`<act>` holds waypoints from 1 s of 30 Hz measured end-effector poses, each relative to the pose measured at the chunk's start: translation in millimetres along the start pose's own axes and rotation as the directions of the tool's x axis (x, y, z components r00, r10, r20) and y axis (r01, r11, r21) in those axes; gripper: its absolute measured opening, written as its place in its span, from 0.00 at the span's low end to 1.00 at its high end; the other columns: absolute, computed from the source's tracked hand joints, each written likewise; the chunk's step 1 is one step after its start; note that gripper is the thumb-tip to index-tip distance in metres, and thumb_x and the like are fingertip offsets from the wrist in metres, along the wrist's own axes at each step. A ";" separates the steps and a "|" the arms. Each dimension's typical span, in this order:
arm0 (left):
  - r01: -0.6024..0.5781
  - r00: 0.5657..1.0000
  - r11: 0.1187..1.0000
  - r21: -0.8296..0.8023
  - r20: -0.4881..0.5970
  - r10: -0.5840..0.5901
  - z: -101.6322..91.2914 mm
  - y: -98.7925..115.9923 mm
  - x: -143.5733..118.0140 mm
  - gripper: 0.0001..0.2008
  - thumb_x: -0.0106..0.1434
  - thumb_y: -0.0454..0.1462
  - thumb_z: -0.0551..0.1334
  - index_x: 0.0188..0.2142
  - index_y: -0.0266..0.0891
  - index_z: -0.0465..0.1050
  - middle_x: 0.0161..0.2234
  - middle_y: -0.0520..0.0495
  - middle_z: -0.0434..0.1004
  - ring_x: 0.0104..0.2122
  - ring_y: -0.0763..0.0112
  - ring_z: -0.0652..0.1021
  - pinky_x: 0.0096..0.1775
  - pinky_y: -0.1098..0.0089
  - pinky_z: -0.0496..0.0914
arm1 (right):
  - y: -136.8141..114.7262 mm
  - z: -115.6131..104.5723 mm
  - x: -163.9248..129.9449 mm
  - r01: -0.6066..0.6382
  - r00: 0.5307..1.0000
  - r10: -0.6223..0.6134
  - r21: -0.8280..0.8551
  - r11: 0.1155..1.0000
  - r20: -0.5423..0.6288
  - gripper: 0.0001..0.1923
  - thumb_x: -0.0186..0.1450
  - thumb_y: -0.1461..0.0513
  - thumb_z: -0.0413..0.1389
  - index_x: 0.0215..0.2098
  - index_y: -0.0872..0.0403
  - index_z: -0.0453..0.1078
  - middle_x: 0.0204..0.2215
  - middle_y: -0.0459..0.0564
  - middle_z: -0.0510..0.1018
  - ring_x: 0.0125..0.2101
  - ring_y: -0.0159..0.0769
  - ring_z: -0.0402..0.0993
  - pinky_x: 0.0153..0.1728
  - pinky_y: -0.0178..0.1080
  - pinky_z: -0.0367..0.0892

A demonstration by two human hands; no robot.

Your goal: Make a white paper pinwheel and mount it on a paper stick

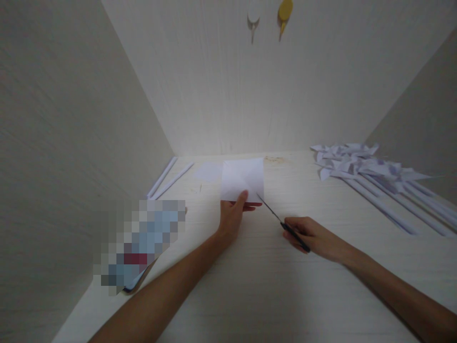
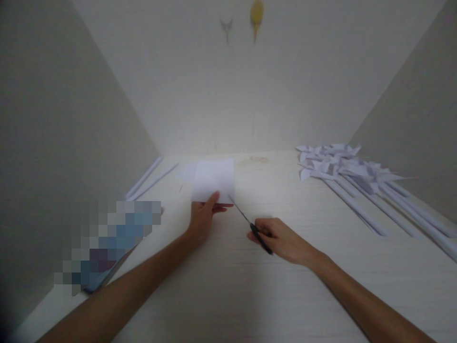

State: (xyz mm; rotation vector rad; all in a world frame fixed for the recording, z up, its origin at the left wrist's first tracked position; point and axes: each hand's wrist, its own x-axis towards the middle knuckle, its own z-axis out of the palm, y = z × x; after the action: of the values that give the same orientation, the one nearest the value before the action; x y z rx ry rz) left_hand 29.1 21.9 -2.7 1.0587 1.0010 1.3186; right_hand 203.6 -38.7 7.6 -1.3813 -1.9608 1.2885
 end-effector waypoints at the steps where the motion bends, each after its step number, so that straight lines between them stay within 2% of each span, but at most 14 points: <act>1: 0.003 1.000 1.000 0.005 -0.005 -0.003 -0.1 -0.1 0.2 0.14 0.52 0.42 0.59 0.31 0.31 0.69 0.29 0.43 0.77 0.23 0.69 0.77 0.23 0.74 0.69 | 0.3 0.0 0.1 -0.001 1.000 0.001 -0.001 1.000 0.000 0.17 0.59 0.54 0.49 0.18 0.54 0.53 0.15 0.40 0.57 0.17 0.25 0.52 0.17 0.31 0.49; 14: -0.014 1.000 1.000 -0.023 -0.019 0.014 1.0 2.6 0.7 0.09 0.51 0.39 0.60 0.29 0.34 0.69 0.25 0.48 0.76 0.21 0.71 0.76 0.21 0.75 0.70 | 1.3 -0.1 0.2 -0.004 1.000 0.004 -0.008 1.000 0.010 0.17 0.58 0.54 0.49 0.18 0.54 0.52 0.13 0.39 0.57 0.16 0.25 0.53 0.17 0.31 0.49; 22: -0.001 0.999 1.000 -0.026 -0.032 0.000 0.4 1.2 -0.1 0.11 0.48 0.39 0.62 0.29 0.34 0.70 0.25 0.49 0.75 0.22 0.72 0.76 0.22 0.75 0.71 | -0.6 1.1 0.7 0.001 1.000 -0.001 0.002 1.000 -0.002 0.17 0.58 0.53 0.49 0.18 0.54 0.53 0.14 0.39 0.57 0.16 0.25 0.52 0.17 0.31 0.49; 30: 0.003 1.000 1.000 0.012 0.013 -0.003 2.3 1.8 -4.2 0.11 0.47 0.40 0.62 0.29 0.34 0.72 0.26 0.49 0.75 0.22 0.71 0.76 0.22 0.73 0.72 | -2.2 0.5 -0.1 0.012 1.000 -0.011 0.022 1.000 -0.009 0.16 0.59 0.54 0.49 0.18 0.54 0.54 0.14 0.40 0.57 0.16 0.25 0.52 0.17 0.31 0.48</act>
State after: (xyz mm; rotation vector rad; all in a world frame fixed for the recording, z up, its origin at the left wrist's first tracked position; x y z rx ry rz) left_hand 30.8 17.6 -0.5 1.0730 1.0015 1.3038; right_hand 202.2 -39.2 9.3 -1.3609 -1.9401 1.2930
